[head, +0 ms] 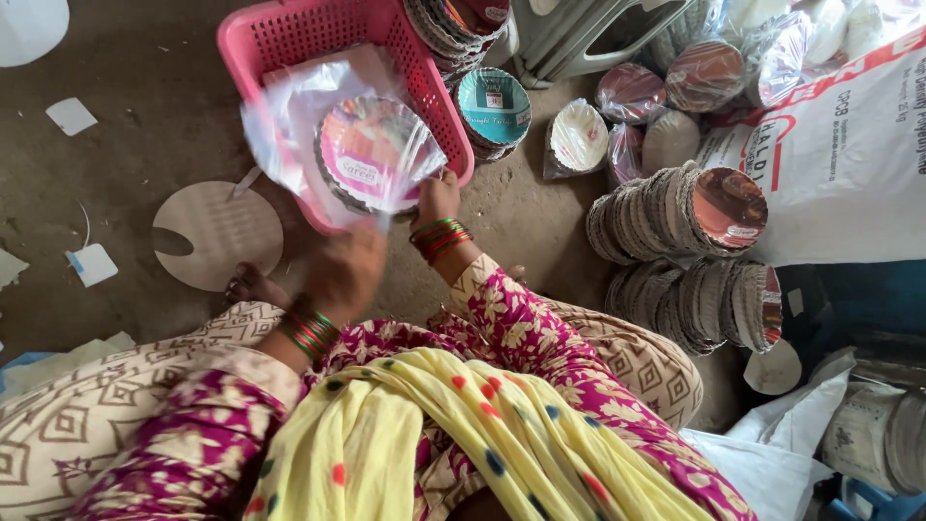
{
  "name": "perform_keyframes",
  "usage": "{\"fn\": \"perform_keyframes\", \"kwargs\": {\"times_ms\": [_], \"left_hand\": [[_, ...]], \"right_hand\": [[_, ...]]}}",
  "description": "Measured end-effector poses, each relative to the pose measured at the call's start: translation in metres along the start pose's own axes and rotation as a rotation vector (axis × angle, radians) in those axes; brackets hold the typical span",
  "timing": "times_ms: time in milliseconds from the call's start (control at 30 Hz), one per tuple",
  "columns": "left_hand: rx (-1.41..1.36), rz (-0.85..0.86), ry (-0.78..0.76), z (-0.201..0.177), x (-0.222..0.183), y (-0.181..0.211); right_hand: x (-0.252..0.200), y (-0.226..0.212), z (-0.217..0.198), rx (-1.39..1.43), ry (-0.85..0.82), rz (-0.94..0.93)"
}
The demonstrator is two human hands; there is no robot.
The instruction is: The person places stacks of small patterned paper plates into clear plastic bags and ties them shut by hand.
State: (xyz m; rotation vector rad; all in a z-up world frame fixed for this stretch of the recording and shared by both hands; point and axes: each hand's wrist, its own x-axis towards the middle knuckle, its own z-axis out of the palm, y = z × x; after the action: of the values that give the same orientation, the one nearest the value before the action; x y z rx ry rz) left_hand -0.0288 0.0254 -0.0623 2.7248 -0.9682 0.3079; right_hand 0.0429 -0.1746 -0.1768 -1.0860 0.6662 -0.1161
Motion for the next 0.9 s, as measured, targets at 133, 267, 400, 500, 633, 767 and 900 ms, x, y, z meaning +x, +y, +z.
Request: {"fn": "perform_keyframes", "kwargs": {"times_ms": [133, 267, 400, 500, 633, 767, 900], "left_hand": [[-0.466, 0.005, 0.169, -0.005, 0.004, 0.020], [-0.862, -0.114, 0.271, -0.031, 0.015, -0.014], [-1.390, -0.558, 0.231, -0.030, 0.017, -0.043], [-1.639, -0.710, 0.281, -0.018, 0.016, -0.060], [-1.630, -0.808, 0.412, -0.019, 0.018, -0.088], [-1.256, -0.605, 0.387, -0.043, 0.019, -0.091], [-0.756, -0.504, 0.381, -0.078, 0.023, -0.086]], "right_hand": [[-0.010, 0.014, 0.008, 0.016, 0.042, 0.010], [-0.012, -0.019, 0.000, -0.123, -0.091, 0.302], [-0.009, -0.057, -0.020, -0.595, -0.292, 0.219], [-0.029, -0.083, -0.023, -1.128, -0.253, -0.584], [-0.068, -0.137, -0.010, -1.436, -0.543, -1.191], [-0.099, -0.169, 0.008, -1.701, -0.628, -1.097], [-0.107, -0.197, 0.014, -1.689, -0.734, -1.307]]}}
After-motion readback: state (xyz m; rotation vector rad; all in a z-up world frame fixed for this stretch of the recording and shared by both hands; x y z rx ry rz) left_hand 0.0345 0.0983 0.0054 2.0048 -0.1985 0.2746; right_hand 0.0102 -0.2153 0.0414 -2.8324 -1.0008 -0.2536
